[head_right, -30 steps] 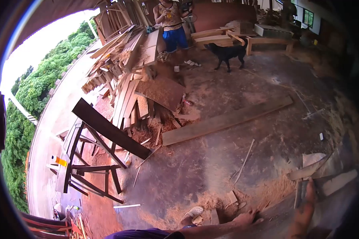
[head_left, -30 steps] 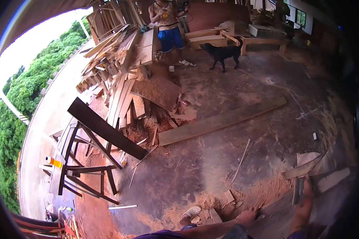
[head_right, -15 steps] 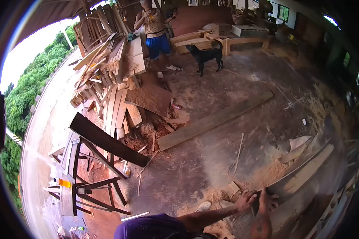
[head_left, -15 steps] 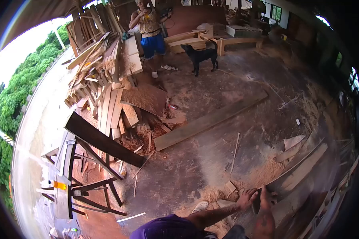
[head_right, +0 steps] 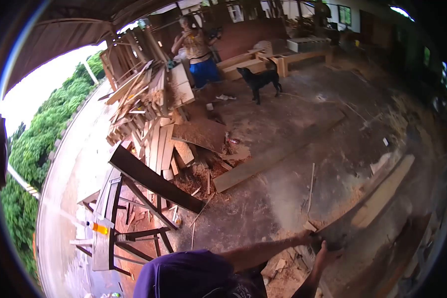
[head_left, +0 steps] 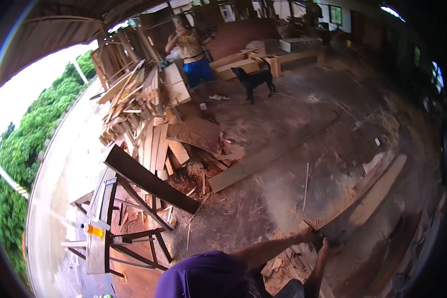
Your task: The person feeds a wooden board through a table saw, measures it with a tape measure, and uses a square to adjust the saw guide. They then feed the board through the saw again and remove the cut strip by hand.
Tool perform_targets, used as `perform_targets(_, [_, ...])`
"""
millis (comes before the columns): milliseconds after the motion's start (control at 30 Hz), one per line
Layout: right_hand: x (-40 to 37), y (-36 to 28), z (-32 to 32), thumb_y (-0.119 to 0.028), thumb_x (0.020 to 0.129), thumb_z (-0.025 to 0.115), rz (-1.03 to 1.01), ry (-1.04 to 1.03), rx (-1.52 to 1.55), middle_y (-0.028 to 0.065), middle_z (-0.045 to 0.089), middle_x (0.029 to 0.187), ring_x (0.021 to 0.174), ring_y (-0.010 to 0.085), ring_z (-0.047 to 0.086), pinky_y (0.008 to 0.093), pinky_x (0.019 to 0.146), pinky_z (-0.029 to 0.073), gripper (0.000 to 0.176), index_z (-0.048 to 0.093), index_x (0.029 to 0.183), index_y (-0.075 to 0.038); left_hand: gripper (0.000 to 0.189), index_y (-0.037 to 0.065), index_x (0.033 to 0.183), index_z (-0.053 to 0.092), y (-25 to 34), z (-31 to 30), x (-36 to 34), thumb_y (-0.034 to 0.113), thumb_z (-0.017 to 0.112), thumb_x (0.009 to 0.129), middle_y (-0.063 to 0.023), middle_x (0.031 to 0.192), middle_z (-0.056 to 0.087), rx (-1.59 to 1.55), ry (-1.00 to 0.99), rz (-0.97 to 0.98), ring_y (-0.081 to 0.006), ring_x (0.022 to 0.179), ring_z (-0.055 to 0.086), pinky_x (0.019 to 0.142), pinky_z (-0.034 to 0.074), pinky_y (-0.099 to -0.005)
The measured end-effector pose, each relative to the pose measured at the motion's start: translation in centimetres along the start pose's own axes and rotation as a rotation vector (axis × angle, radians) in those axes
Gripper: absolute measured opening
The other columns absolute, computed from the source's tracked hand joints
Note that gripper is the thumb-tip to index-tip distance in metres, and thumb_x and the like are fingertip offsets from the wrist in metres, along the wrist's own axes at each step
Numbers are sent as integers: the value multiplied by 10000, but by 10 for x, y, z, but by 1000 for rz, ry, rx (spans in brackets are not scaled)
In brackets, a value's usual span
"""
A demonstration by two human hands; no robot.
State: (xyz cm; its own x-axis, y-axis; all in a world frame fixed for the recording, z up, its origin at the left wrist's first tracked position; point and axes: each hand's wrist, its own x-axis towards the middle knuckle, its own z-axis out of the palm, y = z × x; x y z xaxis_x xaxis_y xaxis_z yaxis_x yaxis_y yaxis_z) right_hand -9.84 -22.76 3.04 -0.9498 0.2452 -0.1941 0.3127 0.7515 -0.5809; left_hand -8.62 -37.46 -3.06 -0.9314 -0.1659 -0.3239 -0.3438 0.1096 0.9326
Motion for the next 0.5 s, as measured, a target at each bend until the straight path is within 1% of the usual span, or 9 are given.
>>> perform_targets(33, [12, 29, 23, -349, 763, 753, 12, 73, 191, 286, 246, 1516, 1347, 418, 367, 452, 1109, 313, 1010, 160, 1498, 8, 678, -37, 1046, 665, 26, -11, -10, 588, 706, 785, -146, 908, 679, -23, -51, -45, -244, 848, 649, 718, 522, -399])
perform_targets(67, [20, 45, 32, -261, 758, 761, 12, 151, 383, 285, 246, 1518, 1352, 398, 371, 412, 1123, 299, 1004, 146, 1496, 29, 741, -28, 1131, 641, 30, -13, -2, 600, 732, 749, -149, 989, 674, -45, -117, -145, -246, 909, 644, 763, 523, -395])
perform_targets(100, [12, 47, 22, -214, 764, 735, -151, 73, 555, 265, 278, 1514, 1345, 389, 374, 398, 1119, 298, 955, 170, 1476, 80, 820, -20, 1217, 618, 32, -15, 6, 612, 759, 713, -153, 1070, 669, -60, -181, -245, -249, 969, 639, 808, 523, -390])
perform_targets(233, [6, 44, 3, -244, 784, 736, -91, -5, 266, 288, 416, 1421, 1289, 384, 451, 404, 1081, 345, 830, 319, 1416, 98, 912, -7, 1343, 515, 12, 7, 41, 590, 775, 704, -174, 1263, 592, 127, -112, -84, -272, 1163, 568, 959, 474, -393])
perform_targets(300, [15, 54, 15, -331, 836, 701, 1, -37, 90, 306, 542, 1281, 1202, 391, 532, 443, 1025, 399, 700, 453, 1323, 108, 998, 6, 1425, 414, 16, -2, 42, 571, 789, 693, -177, 1387, 499, 11, -279, -171, -276, 1291, 470, 1066, 395, -395])
perform_targets(400, [9, 53, 24, -398, 837, 681, -168, 70, 113, 305, 544, 1276, 1183, 426, 539, 480, 967, 435, 719, 466, 1334, 74, 974, -5, 1385, 465, -2, 1, 57, 569, 802, 674, -174, 1332, 550, 38, -252, -213, -271, 1222, 532, 1008, 447, -393])
perform_targets(433, [10, 54, 25, -398, 837, 681, -166, 72, 88, 305, 544, 1276, 1183, 426, 539, 480, 967, 435, 719, 466, 1334, 74, 907, -18, 1284, 566, 18, -12, 47, 576, 818, 647, -178, 1235, 613, 114, -222, -303, -269, 1147, 580, 944, 483, -382])
perform_targets(467, [13, 52, 36, -432, 843, 673, -98, 103, 55, 304, 536, 1290, 1192, 414, 537, 478, 967, 437, 729, 475, 1331, 73, 907, -18, 1284, 566, 39, -26, 34, 576, 818, 647, -178, 1235, 613, 95, -236, -307, -269, 1147, 580, 944, 483, -382])
perform_targets(500, [14, 49, 46, -466, 849, 666, -28, 132, 24, 302, 528, 1303, 1201, 403, 535, 475, 966, 438, 741, 484, 1327, 71, 869, -26, 1216, 606, 49, -40, 24, 583, 824, 635, -172, 1143, 646, 118, -184, -165, -264, 1064, 614, 882, 506, -374])
